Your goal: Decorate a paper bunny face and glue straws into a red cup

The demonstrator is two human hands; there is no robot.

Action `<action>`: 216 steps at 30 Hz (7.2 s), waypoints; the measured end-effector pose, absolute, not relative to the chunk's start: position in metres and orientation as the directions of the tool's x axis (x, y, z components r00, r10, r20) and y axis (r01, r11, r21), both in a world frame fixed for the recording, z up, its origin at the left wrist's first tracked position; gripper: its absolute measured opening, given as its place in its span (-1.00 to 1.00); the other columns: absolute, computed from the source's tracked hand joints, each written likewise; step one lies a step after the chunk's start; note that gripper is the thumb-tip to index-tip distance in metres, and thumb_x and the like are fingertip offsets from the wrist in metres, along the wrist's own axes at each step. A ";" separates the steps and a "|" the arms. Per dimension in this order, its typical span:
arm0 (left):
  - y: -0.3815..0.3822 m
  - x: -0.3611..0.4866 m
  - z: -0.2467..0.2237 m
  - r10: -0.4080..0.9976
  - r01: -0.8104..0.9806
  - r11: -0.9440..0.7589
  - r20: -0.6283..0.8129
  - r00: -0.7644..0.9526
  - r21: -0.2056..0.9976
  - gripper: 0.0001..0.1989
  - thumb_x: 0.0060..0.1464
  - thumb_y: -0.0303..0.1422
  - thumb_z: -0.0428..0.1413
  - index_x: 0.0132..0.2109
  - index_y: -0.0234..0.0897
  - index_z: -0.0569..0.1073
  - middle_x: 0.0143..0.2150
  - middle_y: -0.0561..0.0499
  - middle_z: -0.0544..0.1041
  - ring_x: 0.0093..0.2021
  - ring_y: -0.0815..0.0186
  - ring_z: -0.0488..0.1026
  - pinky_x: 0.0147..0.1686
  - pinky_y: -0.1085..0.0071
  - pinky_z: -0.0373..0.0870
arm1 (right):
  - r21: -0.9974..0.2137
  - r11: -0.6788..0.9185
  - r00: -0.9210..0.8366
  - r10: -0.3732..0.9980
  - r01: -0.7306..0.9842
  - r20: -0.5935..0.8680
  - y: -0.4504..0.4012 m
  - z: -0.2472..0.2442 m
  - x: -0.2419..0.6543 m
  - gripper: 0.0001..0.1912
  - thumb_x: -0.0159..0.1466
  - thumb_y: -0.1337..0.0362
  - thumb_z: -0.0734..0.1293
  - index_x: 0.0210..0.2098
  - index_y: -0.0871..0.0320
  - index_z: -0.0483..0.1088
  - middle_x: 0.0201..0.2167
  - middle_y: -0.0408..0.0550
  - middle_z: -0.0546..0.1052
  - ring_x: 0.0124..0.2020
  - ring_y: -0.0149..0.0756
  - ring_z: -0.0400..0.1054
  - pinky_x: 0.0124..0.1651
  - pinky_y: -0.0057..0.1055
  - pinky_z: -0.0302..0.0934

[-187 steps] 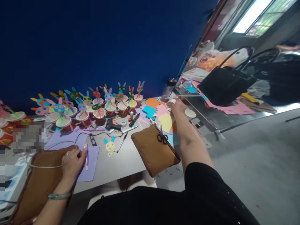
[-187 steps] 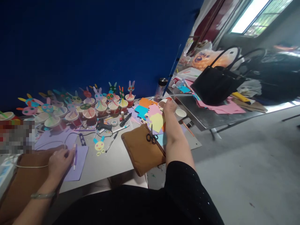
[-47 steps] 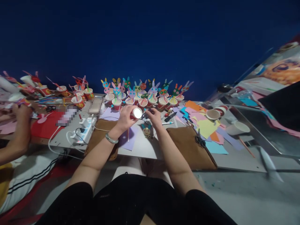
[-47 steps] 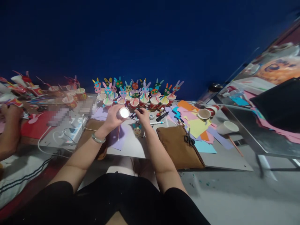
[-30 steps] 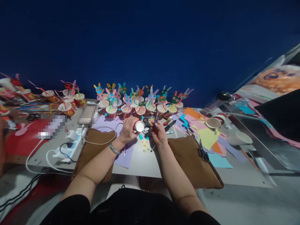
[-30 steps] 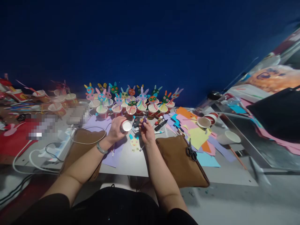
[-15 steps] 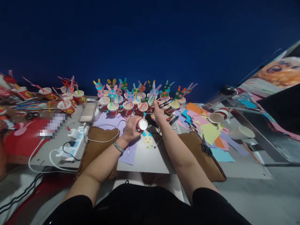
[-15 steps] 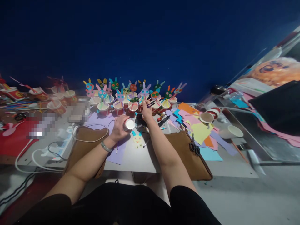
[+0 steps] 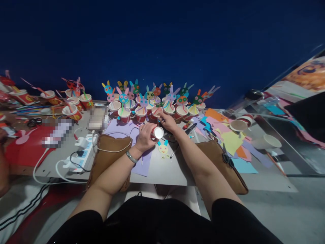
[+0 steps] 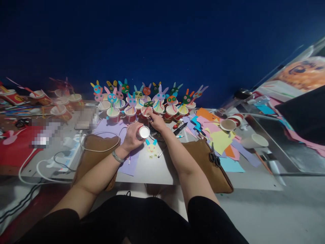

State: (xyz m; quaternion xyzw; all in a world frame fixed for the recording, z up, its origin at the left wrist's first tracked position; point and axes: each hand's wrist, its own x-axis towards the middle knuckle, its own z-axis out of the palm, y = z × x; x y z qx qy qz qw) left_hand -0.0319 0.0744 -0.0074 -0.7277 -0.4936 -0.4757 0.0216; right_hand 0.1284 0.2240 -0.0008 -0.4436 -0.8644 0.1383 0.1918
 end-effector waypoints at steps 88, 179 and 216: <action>0.068 -0.035 -0.006 0.735 0.556 -0.676 0.389 0.555 0.485 -0.38 0.02 -0.15 0.28 0.18 -0.30 0.39 0.10 -0.21 0.57 0.06 0.04 0.56 0.03 0.20 0.46 | -0.202 0.096 -0.116 0.989 0.975 -0.091 0.154 0.005 0.179 -0.61 0.32 0.08 0.34 0.08 0.07 0.52 0.00 0.10 0.63 0.08 -0.01 0.49 0.00 -0.27 0.30; 0.069 -0.036 -0.003 0.757 0.571 -0.651 0.386 0.526 0.499 -0.39 0.00 -0.18 0.28 0.16 -0.35 0.39 0.11 -0.23 0.57 0.08 0.03 0.56 0.05 0.17 0.46 | -0.451 0.178 -0.075 0.969 0.874 0.236 0.188 0.043 0.162 -0.65 0.29 0.29 0.25 0.03 0.15 0.48 -0.10 0.11 0.64 -0.06 -0.02 0.50 -0.01 -0.22 0.30; 0.031 0.019 0.005 0.455 0.150 -0.639 0.214 0.864 0.754 -0.39 -0.07 -0.36 0.24 0.16 -0.27 0.31 0.14 -0.22 0.45 0.14 0.04 0.41 0.16 0.09 0.33 | -0.669 0.231 -0.190 0.972 0.706 0.136 0.048 0.021 0.257 -0.60 0.35 0.07 0.15 -0.17 0.15 0.54 -0.53 -0.08 0.48 -0.53 -0.29 0.26 -0.38 -0.36 0.16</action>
